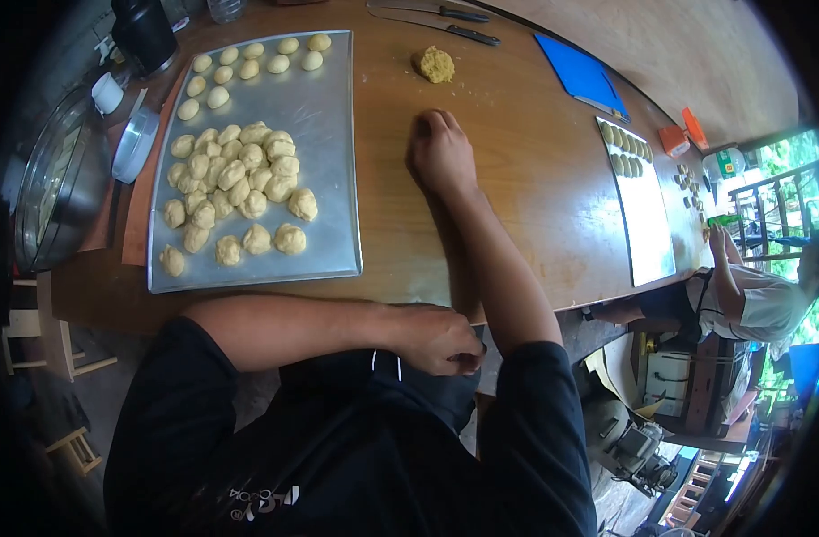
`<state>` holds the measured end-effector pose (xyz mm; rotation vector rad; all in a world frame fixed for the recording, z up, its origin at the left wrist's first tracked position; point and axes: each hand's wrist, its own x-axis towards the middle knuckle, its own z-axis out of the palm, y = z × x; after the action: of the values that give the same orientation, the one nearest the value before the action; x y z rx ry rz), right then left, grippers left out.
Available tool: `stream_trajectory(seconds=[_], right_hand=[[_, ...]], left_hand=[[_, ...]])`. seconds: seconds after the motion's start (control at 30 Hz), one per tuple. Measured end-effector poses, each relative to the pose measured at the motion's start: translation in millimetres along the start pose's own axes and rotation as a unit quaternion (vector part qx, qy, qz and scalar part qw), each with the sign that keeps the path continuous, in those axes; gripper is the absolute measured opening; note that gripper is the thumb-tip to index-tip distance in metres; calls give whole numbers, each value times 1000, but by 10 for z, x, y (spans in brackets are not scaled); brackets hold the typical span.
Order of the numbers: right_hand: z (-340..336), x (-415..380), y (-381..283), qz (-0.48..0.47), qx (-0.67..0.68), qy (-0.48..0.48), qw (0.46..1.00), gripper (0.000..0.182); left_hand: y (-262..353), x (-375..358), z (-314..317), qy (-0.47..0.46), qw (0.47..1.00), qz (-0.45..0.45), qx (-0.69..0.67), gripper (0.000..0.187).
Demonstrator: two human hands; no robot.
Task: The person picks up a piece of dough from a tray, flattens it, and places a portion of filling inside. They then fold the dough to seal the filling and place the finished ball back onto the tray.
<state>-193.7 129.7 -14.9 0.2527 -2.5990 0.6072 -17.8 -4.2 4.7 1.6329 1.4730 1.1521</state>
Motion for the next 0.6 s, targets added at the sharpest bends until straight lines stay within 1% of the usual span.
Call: stream_trajectory(seconds=[0.07, 0.13, 0.17, 0.2, 0.27, 0.3, 0.33, 0.4, 0.43, 0.53, 0.57, 0.6], right_hand=[[40, -10, -122, -11, 14, 5, 1000, 30], [-62, -260, -255, -35, 40, -30, 998, 29], [-118, -391, -295, -72, 49, -9, 996, 30], [-146, -360, -257, -74, 49, -9, 996, 30], [-192, -332, -131, -52, 31, 14, 998, 31], [-133, -220, -56, 26, 18, -4, 999, 32], [-75, -145, -11, 30, 18, -2, 999, 32], [31, -31, -19, -40, 34, 1, 999, 34], [-19, -78, -175, -14, 46, -38, 998, 37], [-233, -297, -261, -28, 80, -50, 995, 39], [-403, -293, -223, 71, 173, -82, 979, 42], [-520, -256, -96, 72, 173, -83, 979, 42]], left_hand=[[-3, -1, 15, 7, 1000, 1, 8, 19], [19, 0, 7, 16, 1000, 6, 14, 19], [44, -7, -22, 6, 1000, 2, 2, 19], [56, -14, -45, -4, 1000, -3, -10, 20], [22, -6, -24, 5, 1000, 5, -2, 20], [6, -6, 8, 10, 1000, 15, 4, 20], [10, -10, 23, 6, 1000, 14, 3, 20], [19, -2, 11, 10, 1000, 3, -3, 20], [20, 1, 11, 11, 1000, 3, -1, 20], [28, -9, -28, 14, 1000, 16, -3, 20], [58, -10, -53, 5, 1000, 2, 0, 20], [71, -9, -56, -7, 1000, -12, 1, 21]])
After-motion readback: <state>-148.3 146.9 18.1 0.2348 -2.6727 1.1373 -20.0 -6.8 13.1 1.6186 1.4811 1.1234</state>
